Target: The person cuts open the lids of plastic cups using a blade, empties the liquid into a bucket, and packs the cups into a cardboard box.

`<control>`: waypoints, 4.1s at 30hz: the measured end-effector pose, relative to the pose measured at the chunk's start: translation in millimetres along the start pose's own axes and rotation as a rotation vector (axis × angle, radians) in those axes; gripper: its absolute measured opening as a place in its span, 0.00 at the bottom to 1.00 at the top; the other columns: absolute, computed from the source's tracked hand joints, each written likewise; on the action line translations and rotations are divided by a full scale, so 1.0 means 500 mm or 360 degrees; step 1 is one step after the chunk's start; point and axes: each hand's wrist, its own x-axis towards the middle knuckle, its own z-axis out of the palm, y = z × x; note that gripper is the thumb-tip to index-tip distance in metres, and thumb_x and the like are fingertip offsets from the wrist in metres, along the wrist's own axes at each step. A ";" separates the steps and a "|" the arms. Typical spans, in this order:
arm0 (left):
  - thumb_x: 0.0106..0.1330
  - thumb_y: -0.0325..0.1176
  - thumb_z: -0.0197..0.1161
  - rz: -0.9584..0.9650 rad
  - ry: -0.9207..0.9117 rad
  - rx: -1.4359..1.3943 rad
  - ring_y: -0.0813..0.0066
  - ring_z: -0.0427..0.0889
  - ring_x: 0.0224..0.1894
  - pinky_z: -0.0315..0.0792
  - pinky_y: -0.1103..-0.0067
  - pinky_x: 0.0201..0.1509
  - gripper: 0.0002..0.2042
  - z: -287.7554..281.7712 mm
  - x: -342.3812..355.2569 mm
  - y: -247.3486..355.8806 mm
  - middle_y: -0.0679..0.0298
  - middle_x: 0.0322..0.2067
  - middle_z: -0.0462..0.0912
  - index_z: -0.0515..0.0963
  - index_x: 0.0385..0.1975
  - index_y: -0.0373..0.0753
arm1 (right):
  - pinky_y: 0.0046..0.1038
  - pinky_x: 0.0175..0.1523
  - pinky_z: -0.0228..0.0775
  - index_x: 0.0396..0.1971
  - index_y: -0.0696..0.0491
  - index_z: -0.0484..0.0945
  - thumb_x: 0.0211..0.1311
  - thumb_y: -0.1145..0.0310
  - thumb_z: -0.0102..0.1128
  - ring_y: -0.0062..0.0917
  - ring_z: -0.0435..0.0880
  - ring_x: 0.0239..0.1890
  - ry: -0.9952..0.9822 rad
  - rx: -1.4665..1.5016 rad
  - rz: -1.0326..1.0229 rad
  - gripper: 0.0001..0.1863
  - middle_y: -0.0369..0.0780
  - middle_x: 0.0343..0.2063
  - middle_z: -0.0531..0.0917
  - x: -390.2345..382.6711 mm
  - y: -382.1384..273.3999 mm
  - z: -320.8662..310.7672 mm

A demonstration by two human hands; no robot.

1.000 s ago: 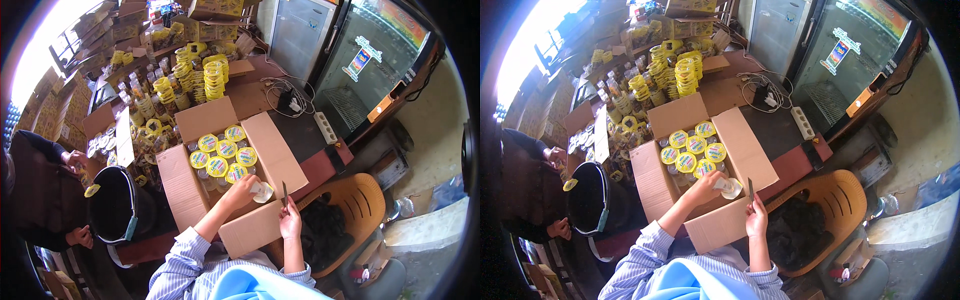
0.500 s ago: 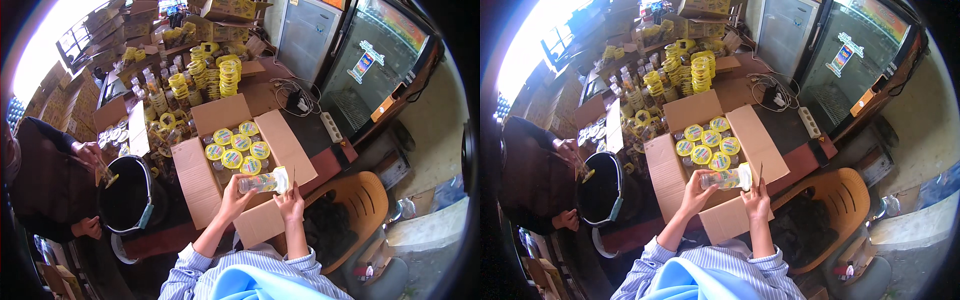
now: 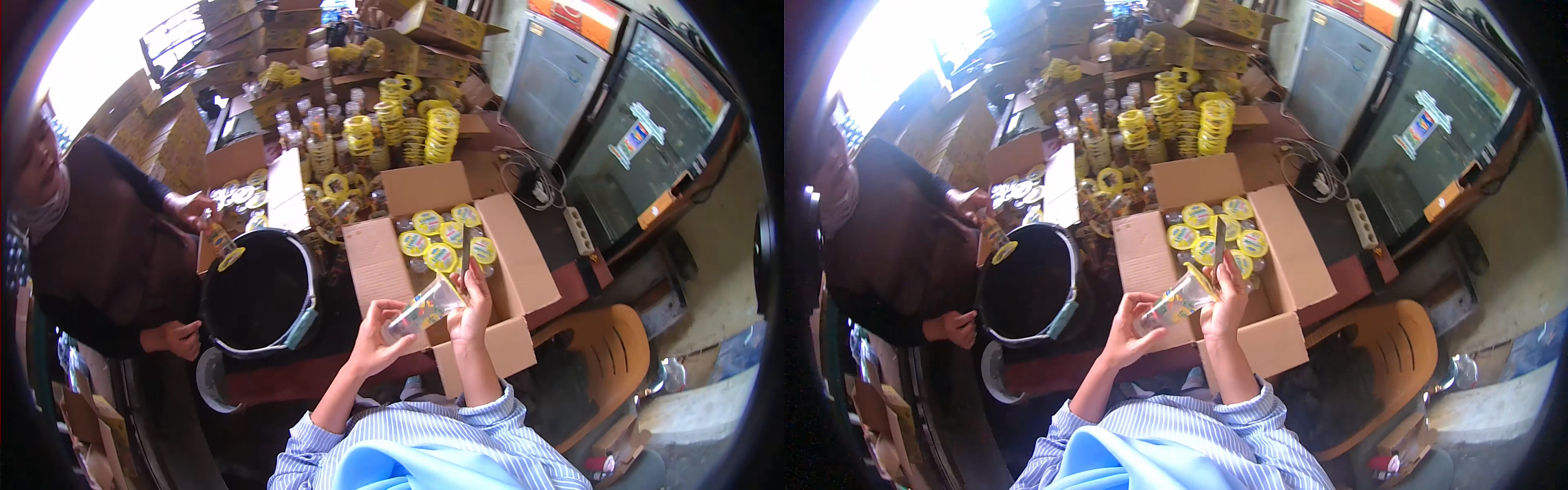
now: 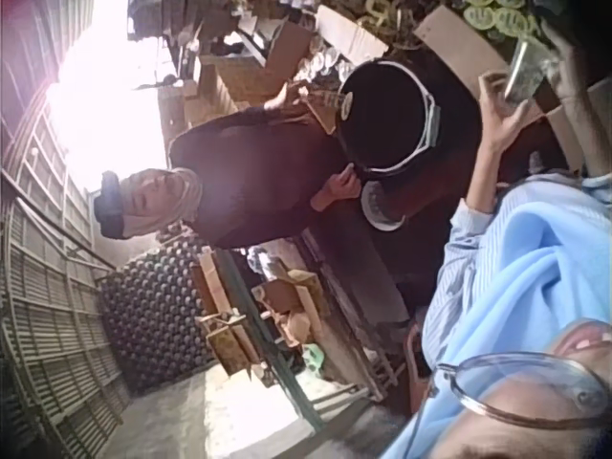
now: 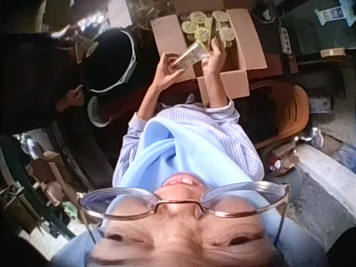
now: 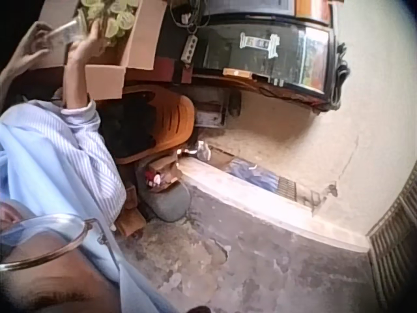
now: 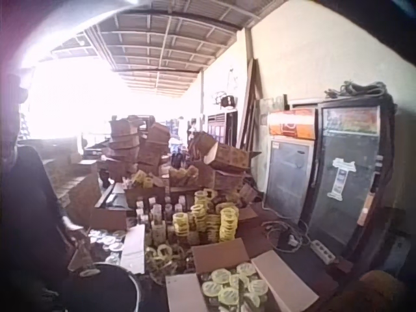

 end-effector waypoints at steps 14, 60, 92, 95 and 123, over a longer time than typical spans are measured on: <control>0.47 0.33 0.64 0.0580 0.0387 0.1019 0.55 0.60 0.56 0.56 0.70 0.59 0.36 -0.184 -0.044 0.106 0.50 0.51 0.59 0.53 0.56 0.33 | 0.16 0.33 0.58 0.43 0.53 0.77 0.56 0.74 0.55 0.13 0.67 0.26 -0.1217 -0.0833 -0.0754 0.13 0.32 0.21 0.68 -0.134 0.148 0.267; 0.41 0.20 0.67 0.0384 0.1434 0.0340 0.74 0.70 0.45 0.67 0.81 0.49 0.33 -0.355 -0.075 -0.036 0.60 0.41 0.65 0.53 0.46 0.37 | 0.28 0.35 0.60 0.41 0.52 0.76 0.51 0.75 0.56 0.29 0.72 0.23 -0.1800 -0.1802 -0.1332 0.15 0.39 0.20 0.72 -0.123 0.286 0.283; 0.43 0.22 0.69 0.0407 0.1373 0.0547 0.75 0.71 0.44 0.68 0.80 0.48 0.32 -0.356 -0.076 -0.036 0.61 0.39 0.67 0.54 0.45 0.37 | 0.28 0.42 0.64 0.39 0.58 0.76 0.45 0.76 0.53 0.28 0.75 0.34 -0.2171 -0.2168 -0.1635 0.17 0.40 0.27 0.74 -0.154 0.277 0.281; 0.43 0.22 0.69 0.0389 0.1374 0.0566 0.75 0.71 0.44 0.68 0.79 0.48 0.31 -0.355 -0.077 -0.035 0.61 0.40 0.67 0.54 0.45 0.37 | 0.28 0.42 0.64 0.38 0.58 0.76 0.45 0.75 0.53 0.28 0.75 0.34 -0.2170 -0.2171 -0.1695 0.16 0.40 0.28 0.75 -0.154 0.278 0.276; 0.42 0.24 0.70 0.0374 0.1319 0.0493 0.72 0.71 0.45 0.68 0.78 0.48 0.32 -0.351 -0.076 -0.031 0.59 0.40 0.66 0.54 0.44 0.36 | 0.29 0.37 0.65 0.38 0.56 0.76 0.43 0.79 0.53 0.31 0.72 0.27 -0.2161 -0.2180 -0.1703 0.17 0.40 0.23 0.70 -0.144 0.270 0.264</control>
